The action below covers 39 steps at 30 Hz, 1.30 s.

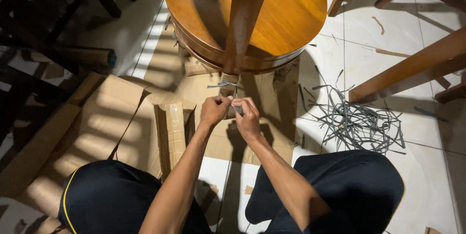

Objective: Wrapping the legs of a wooden stool with cardboard and securing them with plastic ties

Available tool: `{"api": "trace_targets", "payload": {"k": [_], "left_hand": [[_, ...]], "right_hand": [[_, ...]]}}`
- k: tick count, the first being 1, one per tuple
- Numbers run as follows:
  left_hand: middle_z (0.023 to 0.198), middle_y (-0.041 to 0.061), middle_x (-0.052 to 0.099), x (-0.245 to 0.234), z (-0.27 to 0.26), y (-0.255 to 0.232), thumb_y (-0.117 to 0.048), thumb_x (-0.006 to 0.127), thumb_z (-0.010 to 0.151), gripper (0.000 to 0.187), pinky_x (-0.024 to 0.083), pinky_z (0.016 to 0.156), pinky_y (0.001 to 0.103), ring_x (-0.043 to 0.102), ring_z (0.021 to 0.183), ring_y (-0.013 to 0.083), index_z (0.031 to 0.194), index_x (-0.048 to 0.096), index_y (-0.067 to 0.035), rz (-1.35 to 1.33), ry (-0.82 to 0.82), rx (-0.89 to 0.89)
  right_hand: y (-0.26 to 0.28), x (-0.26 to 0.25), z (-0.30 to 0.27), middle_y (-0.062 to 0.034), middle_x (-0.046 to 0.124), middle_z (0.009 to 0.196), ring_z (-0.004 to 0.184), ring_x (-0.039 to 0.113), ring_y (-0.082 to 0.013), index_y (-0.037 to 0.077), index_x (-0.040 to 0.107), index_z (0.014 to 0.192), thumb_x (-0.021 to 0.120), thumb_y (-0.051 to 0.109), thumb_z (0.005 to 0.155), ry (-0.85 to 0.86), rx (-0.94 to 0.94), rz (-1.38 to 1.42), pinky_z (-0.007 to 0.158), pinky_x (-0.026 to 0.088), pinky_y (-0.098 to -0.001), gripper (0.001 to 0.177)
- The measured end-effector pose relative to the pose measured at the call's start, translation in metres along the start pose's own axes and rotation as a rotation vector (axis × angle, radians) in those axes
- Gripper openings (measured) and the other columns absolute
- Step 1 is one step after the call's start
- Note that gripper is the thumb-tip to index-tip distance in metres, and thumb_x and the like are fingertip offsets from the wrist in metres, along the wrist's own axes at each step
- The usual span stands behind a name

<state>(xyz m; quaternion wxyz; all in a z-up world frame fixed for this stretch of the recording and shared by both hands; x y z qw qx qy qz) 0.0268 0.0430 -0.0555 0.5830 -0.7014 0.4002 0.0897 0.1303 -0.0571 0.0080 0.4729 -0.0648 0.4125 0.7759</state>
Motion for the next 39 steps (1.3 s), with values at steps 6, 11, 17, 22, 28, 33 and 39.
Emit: {"api": "trace_targets", "payload": {"k": [6,11,17,22,28,33,39], "left_hand": [[0.089,0.008,0.071,0.022,-0.015,-0.002,-0.028,0.076,0.087,0.017,0.052,0.078,0.034,0.063,0.088,0.0201,0.098,0.08,-0.016,-0.761,-0.116,-0.215],[0.107,0.008,0.066,-0.001,-0.05,-0.037,-0.017,0.06,0.103,0.017,0.048,0.091,0.029,0.057,0.101,0.0184,0.112,0.069,-0.007,-1.316,-0.283,-0.292],[0.103,0.001,0.063,-0.004,-0.035,-0.044,-0.011,0.041,0.111,0.013,0.057,0.093,0.02,0.066,0.099,0.0114,0.101,0.05,-0.013,-1.751,-0.229,-0.209],[0.098,0.005,0.055,0.028,0.04,0.012,-0.006,0.044,0.104,0.011,0.061,0.097,0.033,0.065,0.092,0.017,0.104,0.052,-0.013,-1.729,-0.309,-0.284],[0.093,0.008,0.059,0.021,0.037,0.012,-0.006,0.042,0.104,0.01,0.061,0.098,0.035,0.068,0.092,0.0199,0.103,0.05,-0.013,-1.661,-0.23,-0.216],[0.092,0.007,0.058,0.01,0.016,0.002,-0.006,0.041,0.105,0.01,0.06,0.098,0.038,0.068,0.092,0.02,0.102,0.048,-0.012,-1.599,-0.197,-0.165],[0.091,0.005,0.057,0.009,0.015,-0.003,-0.008,0.044,0.104,0.008,0.059,0.1,0.037,0.067,0.093,0.0186,0.101,0.049,-0.013,-1.625,-0.19,-0.155]], "right_hand": [[0.017,0.003,0.004,-0.0117,0.077,0.095,0.086,0.073,-0.0215,0.004,0.07,0.095,0.063,0.005,0.099,-0.141,0.401,0.263,0.077,0.06,-0.0317,0.009],[-0.041,0.018,-0.014,-0.0078,0.074,0.086,0.069,0.068,-0.0117,0.003,0.071,0.102,0.045,0.023,0.109,-0.286,0.938,0.527,0.07,0.056,-0.0203,0.033],[-0.091,0.044,-0.028,-0.017,0.076,0.096,0.063,0.071,-0.0154,0.001,0.064,0.105,0.045,0.027,0.11,-0.344,1.179,0.731,0.056,0.062,-0.0251,0.032],[-0.145,0.051,-0.013,-0.0155,0.071,0.081,0.055,0.069,-0.0188,0.0,0.066,0.1,0.048,0.016,0.105,-0.344,1.25,0.644,0.043,0.061,-0.0296,0.025],[-0.135,0.052,0.009,-0.0126,0.072,0.067,0.044,0.071,-0.0215,0.008,0.074,0.096,0.052,0.011,0.096,-0.199,1.257,0.395,0.038,0.058,-0.0323,0.022],[-0.147,0.039,-0.049,-0.0116,0.07,0.105,0.076,0.073,-0.0193,0.005,0.056,0.135,0.05,0.033,0.107,-0.096,1.365,0.734,0.072,0.053,-0.0279,0.04],[-0.061,0.034,-0.033,-0.0093,0.061,0.114,0.093,0.068,-0.0169,0.001,0.05,0.135,0.059,0.042,0.104,-0.058,1.258,0.89,0.079,0.063,-0.0306,0.052]]}}
Point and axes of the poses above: each hand's wrist, its own z-axis towards the middle knuckle, its own x-axis out of the palm, y = z × x, the point moved 3 cm from there along z, towards the middle knuckle
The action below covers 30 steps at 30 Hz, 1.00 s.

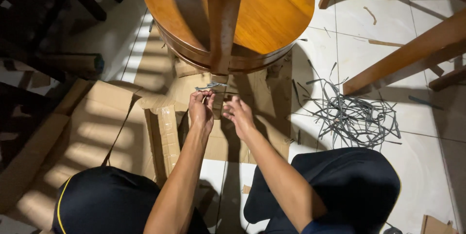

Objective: Wrapping the legs of a wooden stool with cardboard and securing them with plastic ties

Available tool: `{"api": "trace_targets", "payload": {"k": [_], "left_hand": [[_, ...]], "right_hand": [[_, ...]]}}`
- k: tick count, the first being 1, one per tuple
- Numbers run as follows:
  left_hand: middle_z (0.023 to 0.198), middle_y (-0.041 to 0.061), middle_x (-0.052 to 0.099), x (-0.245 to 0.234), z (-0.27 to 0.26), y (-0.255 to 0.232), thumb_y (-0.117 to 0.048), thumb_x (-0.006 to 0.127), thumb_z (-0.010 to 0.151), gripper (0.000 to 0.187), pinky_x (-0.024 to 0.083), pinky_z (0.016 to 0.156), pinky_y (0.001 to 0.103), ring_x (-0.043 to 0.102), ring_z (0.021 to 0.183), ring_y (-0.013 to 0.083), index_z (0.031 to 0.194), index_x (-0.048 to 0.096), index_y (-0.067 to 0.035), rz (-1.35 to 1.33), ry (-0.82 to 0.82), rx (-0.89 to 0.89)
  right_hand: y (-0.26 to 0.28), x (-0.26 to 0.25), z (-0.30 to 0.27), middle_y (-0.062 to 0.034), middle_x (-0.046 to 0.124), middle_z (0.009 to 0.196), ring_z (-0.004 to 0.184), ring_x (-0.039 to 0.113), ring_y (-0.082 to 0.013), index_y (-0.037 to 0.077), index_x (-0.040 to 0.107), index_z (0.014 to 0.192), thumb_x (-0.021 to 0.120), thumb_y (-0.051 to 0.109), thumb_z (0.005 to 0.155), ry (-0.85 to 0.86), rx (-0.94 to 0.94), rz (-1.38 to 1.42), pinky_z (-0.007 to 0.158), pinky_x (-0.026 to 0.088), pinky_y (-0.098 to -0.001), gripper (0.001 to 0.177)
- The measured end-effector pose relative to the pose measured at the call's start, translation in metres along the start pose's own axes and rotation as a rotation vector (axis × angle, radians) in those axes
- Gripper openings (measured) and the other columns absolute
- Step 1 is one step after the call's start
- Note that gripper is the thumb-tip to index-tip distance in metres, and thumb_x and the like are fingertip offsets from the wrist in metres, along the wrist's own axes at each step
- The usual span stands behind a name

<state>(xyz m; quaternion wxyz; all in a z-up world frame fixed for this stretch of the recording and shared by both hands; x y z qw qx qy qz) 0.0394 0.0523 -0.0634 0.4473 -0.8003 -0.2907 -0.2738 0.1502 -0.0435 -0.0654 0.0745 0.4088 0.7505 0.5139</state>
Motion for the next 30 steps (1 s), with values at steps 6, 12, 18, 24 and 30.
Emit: {"api": "trace_targets", "payload": {"k": [6,12,18,24,30], "left_hand": [[0.089,0.004,0.058,0.003,-0.019,-0.007,-0.007,0.044,0.105,0.01,0.058,0.102,0.04,0.068,0.094,0.0198,0.099,0.051,-0.011,0.005,0.017,-0.022],[0.089,0.007,0.057,-0.002,-0.02,-0.007,-0.007,0.043,0.106,0.01,0.058,0.102,0.042,0.069,0.096,0.0226,0.1,0.051,-0.009,0.001,0.023,-0.031],[0.092,0.009,0.058,-0.014,0.006,0.005,-0.006,0.044,0.105,0.008,0.058,0.103,0.045,0.069,0.098,0.0251,0.102,0.051,-0.008,-0.019,0.005,-0.017],[0.09,0.009,0.056,-0.011,0.015,0.005,-0.003,0.042,0.102,0.008,0.059,0.101,0.045,0.068,0.093,0.0243,0.103,0.049,-0.008,0.032,-0.03,-0.008],[0.09,0.009,0.056,-0.006,0.008,0.001,-0.001,0.041,0.101,0.01,0.059,0.1,0.044,0.068,0.093,0.0243,0.104,0.048,-0.007,0.025,-0.019,-0.012]], "right_hand": [[0.0,0.001,0.02,-0.0041,0.066,0.11,0.083,0.065,-0.0084,0.003,0.066,0.124,0.069,0.025,0.099,-0.036,-0.161,-0.118,0.062,0.06,-0.0159,0.034],[0.014,0.01,0.014,-0.0033,0.068,0.088,0.073,0.066,-0.0088,0.005,0.069,0.115,0.071,0.022,0.096,-0.049,-0.203,-0.146,0.056,0.058,-0.0166,0.025],[0.002,0.015,0.023,-0.0068,0.068,0.072,0.055,0.064,-0.0107,0.004,0.067,0.106,0.064,0.015,0.1,-0.074,-0.367,-0.095,0.047,0.053,-0.0182,0.013],[0.01,0.026,0.017,-0.0078,0.067,0.07,0.046,0.059,-0.0103,0.006,0.063,0.1,0.056,0.013,0.101,-0.146,-0.324,-0.08,0.043,0.049,-0.0179,0.01],[0.044,0.043,-0.039,-0.0033,0.062,0.05,0.039,0.057,-0.0124,0.015,0.067,0.073,0.062,0.02,0.099,-0.198,-0.66,-0.402,0.042,0.044,-0.0201,0.028]]}}
Point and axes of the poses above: each hand's wrist, its own z-axis towards the middle knuckle, its own x-axis out of the palm, y = z × x, the point moved 3 cm from there along z, towards the middle knuckle
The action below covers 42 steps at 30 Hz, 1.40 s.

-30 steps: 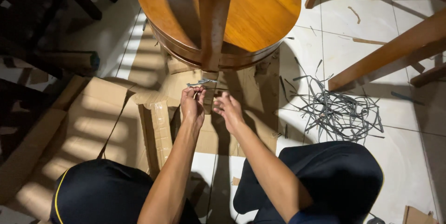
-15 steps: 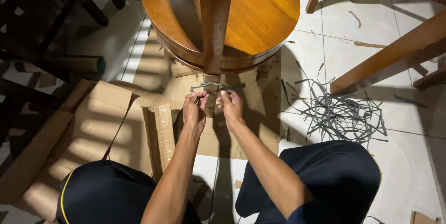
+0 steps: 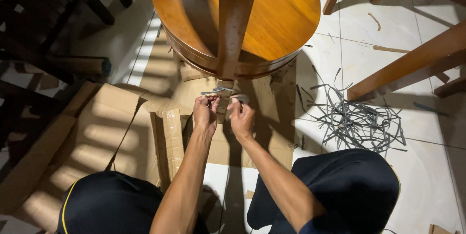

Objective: Wrapping the legs of a wooden stool with cardboard and securing them with plastic ties

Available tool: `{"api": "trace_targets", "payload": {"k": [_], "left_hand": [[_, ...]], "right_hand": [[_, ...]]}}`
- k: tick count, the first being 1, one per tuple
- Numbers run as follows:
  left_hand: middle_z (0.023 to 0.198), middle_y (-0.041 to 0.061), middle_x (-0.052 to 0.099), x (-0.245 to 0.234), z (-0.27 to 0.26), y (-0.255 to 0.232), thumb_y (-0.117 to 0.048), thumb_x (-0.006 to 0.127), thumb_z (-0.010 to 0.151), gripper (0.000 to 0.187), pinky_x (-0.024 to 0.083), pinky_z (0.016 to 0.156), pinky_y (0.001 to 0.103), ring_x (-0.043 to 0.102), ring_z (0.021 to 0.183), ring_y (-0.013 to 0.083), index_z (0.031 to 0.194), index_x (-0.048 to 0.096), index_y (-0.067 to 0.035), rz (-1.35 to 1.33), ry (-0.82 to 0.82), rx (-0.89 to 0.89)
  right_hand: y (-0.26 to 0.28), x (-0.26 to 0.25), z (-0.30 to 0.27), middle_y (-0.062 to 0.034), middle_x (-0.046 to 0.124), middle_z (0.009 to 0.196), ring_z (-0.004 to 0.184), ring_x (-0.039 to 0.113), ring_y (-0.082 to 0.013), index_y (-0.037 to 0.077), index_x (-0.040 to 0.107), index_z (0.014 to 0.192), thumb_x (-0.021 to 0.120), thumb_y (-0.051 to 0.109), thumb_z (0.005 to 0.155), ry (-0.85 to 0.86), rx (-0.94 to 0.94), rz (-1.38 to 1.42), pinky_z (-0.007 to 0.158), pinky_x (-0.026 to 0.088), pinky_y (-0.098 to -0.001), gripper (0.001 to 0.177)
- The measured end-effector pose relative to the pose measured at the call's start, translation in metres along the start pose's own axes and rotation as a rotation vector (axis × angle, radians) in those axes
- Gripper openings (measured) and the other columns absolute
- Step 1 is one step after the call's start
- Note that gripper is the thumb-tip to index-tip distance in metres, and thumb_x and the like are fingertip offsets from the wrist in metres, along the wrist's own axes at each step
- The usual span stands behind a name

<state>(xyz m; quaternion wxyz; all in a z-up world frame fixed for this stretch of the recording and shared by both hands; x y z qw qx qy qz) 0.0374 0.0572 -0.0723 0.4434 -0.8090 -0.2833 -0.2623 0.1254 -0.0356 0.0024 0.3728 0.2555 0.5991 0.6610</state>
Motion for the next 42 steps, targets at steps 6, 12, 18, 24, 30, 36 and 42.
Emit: {"api": "trace_targets", "payload": {"k": [6,12,18,24,30,36,42], "left_hand": [[0.092,0.008,0.056,0.002,-0.013,-0.003,-0.006,0.041,0.105,0.006,0.058,0.101,0.043,0.068,0.097,0.0237,0.104,0.047,-0.006,0.026,0.03,0.052],[0.091,0.01,0.068,0.031,-0.08,-0.024,-0.016,0.049,0.108,0.015,0.06,0.086,0.035,0.071,0.091,0.0206,0.1,0.058,-0.008,0.567,0.06,0.509],[0.095,0.008,0.065,0.039,-0.116,-0.029,-0.016,0.062,0.101,0.01,0.053,0.087,0.039,0.066,0.092,0.0287,0.093,0.066,-0.011,1.019,0.155,0.915],[0.096,0.0,0.058,0.051,-0.111,-0.032,-0.02,0.065,0.101,0.008,0.046,0.094,0.035,0.056,0.098,0.0224,0.097,0.071,-0.015,1.169,0.238,0.973],[0.102,0.008,0.065,0.061,-0.111,-0.047,-0.014,0.063,0.101,0.008,0.051,0.091,0.041,0.062,0.101,0.0322,0.105,0.068,-0.01,1.187,0.252,0.939],[0.094,0.012,0.069,0.047,-0.095,-0.039,-0.012,0.068,0.096,0.006,0.059,0.073,0.04,0.071,0.091,0.0344,0.101,0.068,-0.008,1.144,0.166,0.737],[0.088,0.01,0.078,0.035,-0.08,-0.035,-0.019,0.075,0.091,0.006,0.059,0.071,0.041,0.075,0.089,0.0322,0.093,0.077,-0.014,1.124,0.065,0.568]], "right_hand": [[0.011,-0.007,0.006,-0.0036,0.072,0.063,0.048,0.059,-0.0156,0.015,0.073,0.099,0.055,0.007,0.1,0.205,-0.33,-0.047,0.055,0.049,-0.0251,0.02],[0.007,-0.002,0.017,-0.0048,0.075,0.072,0.062,0.068,-0.0195,0.014,0.073,0.102,0.061,0.006,0.1,0.287,-0.349,-0.165,0.064,0.055,-0.0294,0.014],[-0.005,0.0,0.019,-0.0111,0.076,0.09,0.085,0.073,-0.0318,0.009,0.075,0.103,0.067,0.005,0.096,0.323,-0.478,-0.314,0.08,0.057,-0.0402,0.012],[-0.019,-0.008,0.013,-0.0132,0.074,0.101,0.101,0.068,-0.0276,0.007,0.075,0.106,0.055,0.006,0.1,0.388,-0.247,-0.039,0.095,0.052,-0.0426,0.021],[0.006,-0.009,0.013,-0.0149,0.073,0.089,0.09,0.072,-0.0361,0.003,0.073,0.098,0.065,-0.007,0.088,0.316,-0.479,-0.309,0.08,0.057,-0.0417,0.016],[0.009,-0.01,0.01,-0.0085,0.074,0.092,0.09,0.073,-0.029,0.007,0.074,0.097,0.074,-0.002,0.085,0.296,-0.497,-0.321,0.081,0.058,-0.0364,0.015],[0.018,-0.007,0.006,-0.0075,0.074,0.092,0.09,0.073,-0.0282,0.008,0.072,0.096,0.075,-0.002,0.085,0.262,-0.585,-0.338,0.082,0.057,-0.0363,0.015]]}}
Point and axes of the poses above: each hand's wrist, its own z-axis towards the middle knuckle, its own x-axis out of the palm, y = z × x, the point moved 3 cm from there along z, towards the middle knuckle
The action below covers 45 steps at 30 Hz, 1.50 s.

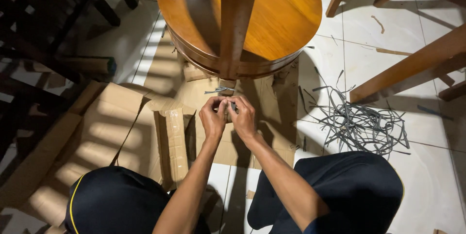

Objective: Wrapping the legs of a wooden stool with cardboard and securing them with plastic ties

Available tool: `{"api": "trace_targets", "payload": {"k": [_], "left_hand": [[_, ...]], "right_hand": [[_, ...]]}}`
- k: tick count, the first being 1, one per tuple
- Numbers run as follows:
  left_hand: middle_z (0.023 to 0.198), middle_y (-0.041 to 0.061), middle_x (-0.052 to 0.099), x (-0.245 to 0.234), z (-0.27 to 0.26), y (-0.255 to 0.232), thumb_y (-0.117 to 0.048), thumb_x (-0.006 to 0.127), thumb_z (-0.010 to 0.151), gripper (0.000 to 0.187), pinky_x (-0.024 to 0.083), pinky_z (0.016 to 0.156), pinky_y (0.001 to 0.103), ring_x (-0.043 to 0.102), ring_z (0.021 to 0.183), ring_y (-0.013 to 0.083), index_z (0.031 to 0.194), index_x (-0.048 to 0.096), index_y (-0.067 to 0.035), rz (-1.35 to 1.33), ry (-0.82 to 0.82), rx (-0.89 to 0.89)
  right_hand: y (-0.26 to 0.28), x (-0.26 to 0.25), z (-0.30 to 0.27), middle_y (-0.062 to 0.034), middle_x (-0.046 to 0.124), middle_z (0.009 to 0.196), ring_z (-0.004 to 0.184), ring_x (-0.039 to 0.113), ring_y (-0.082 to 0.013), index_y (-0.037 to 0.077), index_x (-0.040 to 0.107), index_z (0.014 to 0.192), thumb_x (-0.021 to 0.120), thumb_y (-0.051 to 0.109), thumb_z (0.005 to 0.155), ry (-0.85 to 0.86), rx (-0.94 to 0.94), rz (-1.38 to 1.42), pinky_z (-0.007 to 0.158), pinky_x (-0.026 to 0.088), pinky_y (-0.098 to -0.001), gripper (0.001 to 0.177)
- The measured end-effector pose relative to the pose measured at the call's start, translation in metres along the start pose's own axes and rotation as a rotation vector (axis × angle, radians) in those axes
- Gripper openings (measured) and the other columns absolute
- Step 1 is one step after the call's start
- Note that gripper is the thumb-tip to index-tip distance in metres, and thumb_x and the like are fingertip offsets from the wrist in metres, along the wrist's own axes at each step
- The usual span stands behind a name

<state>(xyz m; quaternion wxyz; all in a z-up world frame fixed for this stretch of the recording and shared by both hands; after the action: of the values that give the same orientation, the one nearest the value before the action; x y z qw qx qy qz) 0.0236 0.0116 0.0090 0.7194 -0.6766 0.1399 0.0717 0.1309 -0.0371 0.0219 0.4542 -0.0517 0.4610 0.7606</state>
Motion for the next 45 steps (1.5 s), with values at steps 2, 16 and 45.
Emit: {"api": "trace_targets", "payload": {"k": [2,16,45], "left_hand": [[0.086,0.01,0.078,0.002,0.0,0.004,-0.019,0.076,0.09,0.005,0.059,0.07,0.04,0.076,0.088,0.0322,0.092,0.078,-0.015,-0.004,-0.005,-0.034],[0.096,0.016,0.079,0.014,-0.002,0.009,-0.02,0.081,0.086,0.022,0.058,0.081,0.037,0.073,0.089,0.0225,0.105,0.081,-0.011,-0.307,0.012,-0.388],[0.08,0.004,0.072,0.03,0.012,0.047,-0.017,0.075,0.092,0.013,0.054,0.066,0.026,0.061,0.072,0.01,0.102,0.08,-0.011,-0.314,0.073,-0.326]], "right_hand": [[0.001,0.001,0.0,-0.0076,0.074,0.091,0.089,0.073,-0.0284,0.008,0.071,0.095,0.076,-0.001,0.085,-0.005,-0.012,-0.009,0.082,0.057,-0.0368,0.014],[-0.012,0.018,-0.044,-0.0172,0.077,0.097,0.094,0.072,-0.0353,0.004,0.059,0.112,0.055,-0.003,0.096,-0.023,0.064,-0.112,0.089,0.053,-0.0433,0.018],[-0.011,-0.005,0.005,-0.0065,0.072,0.082,0.078,0.071,-0.028,0.014,0.075,0.093,0.077,0.011,0.089,0.075,0.139,-0.107,0.074,0.057,-0.0374,0.006]]}}
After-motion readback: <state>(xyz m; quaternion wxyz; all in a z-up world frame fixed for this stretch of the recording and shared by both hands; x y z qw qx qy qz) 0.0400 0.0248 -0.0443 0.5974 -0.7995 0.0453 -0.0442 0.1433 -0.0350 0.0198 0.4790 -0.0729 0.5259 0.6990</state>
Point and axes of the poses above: each hand's wrist, its own z-axis towards the middle knuckle, its own x-axis out of the palm, y = z × x, the point moved 3 cm from there along z, towards the middle knuckle
